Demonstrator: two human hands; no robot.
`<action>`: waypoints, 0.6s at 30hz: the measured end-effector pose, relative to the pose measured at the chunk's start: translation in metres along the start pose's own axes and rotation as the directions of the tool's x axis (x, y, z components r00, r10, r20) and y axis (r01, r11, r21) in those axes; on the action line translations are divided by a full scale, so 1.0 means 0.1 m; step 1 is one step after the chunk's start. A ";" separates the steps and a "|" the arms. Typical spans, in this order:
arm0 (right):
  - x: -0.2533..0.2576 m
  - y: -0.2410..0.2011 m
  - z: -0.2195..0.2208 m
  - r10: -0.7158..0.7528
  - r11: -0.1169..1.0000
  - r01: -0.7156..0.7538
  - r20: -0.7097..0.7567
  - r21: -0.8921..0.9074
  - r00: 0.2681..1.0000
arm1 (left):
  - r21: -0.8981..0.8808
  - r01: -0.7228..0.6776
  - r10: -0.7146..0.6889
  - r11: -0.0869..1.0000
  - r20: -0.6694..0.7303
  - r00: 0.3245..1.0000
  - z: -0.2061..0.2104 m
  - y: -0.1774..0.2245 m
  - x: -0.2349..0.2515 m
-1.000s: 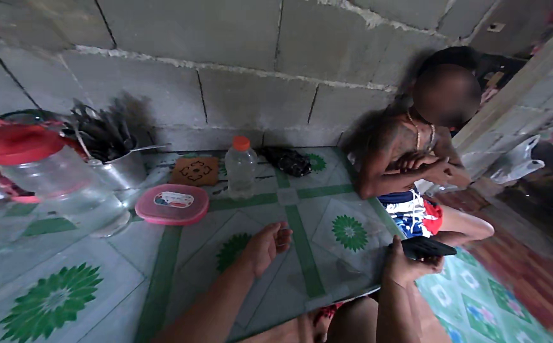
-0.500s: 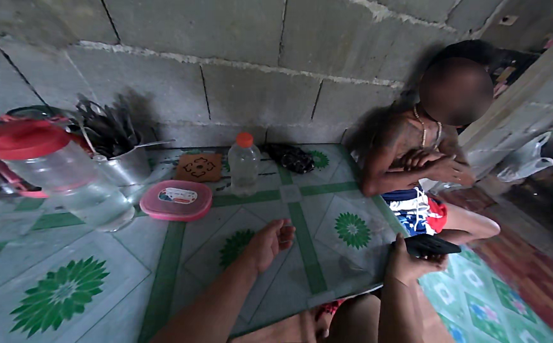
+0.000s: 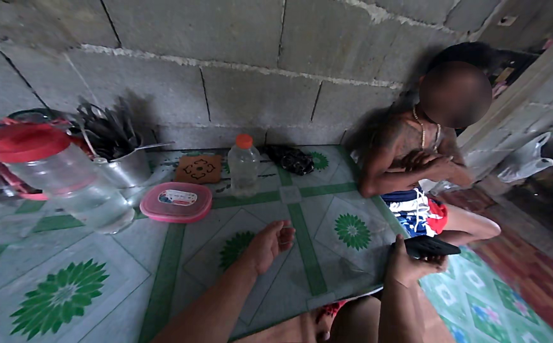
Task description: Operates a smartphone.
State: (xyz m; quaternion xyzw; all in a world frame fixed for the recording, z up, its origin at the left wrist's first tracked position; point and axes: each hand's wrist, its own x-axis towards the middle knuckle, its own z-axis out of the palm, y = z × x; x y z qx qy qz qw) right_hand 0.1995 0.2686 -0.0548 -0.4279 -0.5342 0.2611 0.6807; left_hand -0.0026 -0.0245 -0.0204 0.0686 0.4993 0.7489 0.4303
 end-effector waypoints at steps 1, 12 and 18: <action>0.00 0.00 0.00 0.000 1.000 0.000 0.000 -0.005 1.000 | -0.004 -0.002 0.002 1.000 0.001 1.000 0.00 0.00 0.01; -0.01 -0.03 -0.01 0.026 0.999 -0.026 0.004 -0.029 1.000 | 0.023 -0.007 0.006 1.000 0.011 1.000 0.00 -0.01 0.00; -0.01 -0.01 -0.01 0.014 1.000 -0.014 0.008 -0.026 1.000 | 0.015 -0.013 0.012 1.000 0.008 1.000 0.00 -0.01 -0.01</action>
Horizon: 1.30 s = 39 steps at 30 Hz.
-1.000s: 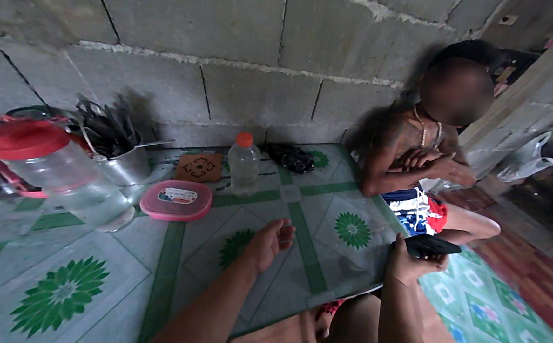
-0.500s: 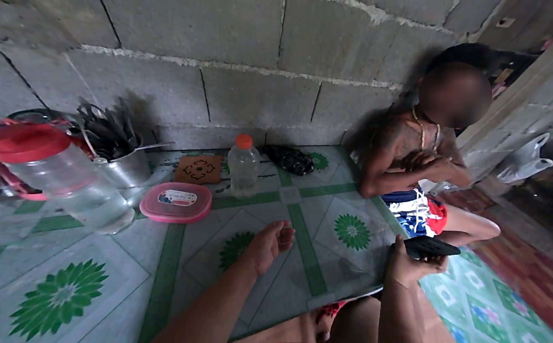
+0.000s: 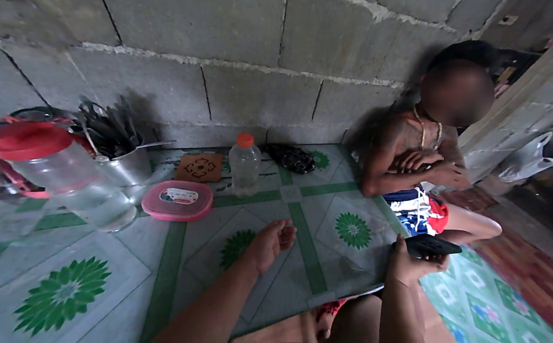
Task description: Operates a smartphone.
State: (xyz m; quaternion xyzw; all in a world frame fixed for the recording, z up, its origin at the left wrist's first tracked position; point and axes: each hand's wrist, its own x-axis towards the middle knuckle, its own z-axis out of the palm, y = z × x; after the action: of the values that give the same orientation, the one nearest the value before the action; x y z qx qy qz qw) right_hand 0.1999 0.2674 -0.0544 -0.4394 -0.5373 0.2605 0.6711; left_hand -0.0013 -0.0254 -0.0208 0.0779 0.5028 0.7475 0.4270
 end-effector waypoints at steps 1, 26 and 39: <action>0.00 -0.01 0.00 0.005 1.000 -0.005 0.003 -0.001 1.000 | -0.005 -0.001 0.001 1.000 -0.001 1.000 0.00 0.00 0.00; 0.00 0.02 -0.01 -0.035 0.999 0.035 0.011 0.007 0.999 | -0.008 0.005 -0.005 1.000 0.002 1.000 0.00 -0.01 0.02; 0.01 0.00 0.01 -0.026 1.000 0.026 0.013 0.015 1.000 | 0.013 0.000 0.000 1.000 0.015 1.000 0.00 0.00 0.03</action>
State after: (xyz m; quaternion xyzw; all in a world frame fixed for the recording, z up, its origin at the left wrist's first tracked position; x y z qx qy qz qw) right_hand 0.1990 0.2682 -0.0540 -0.4259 -0.5453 0.2586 0.6741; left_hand -0.0038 -0.0233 -0.0219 0.0863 0.5043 0.7437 0.4302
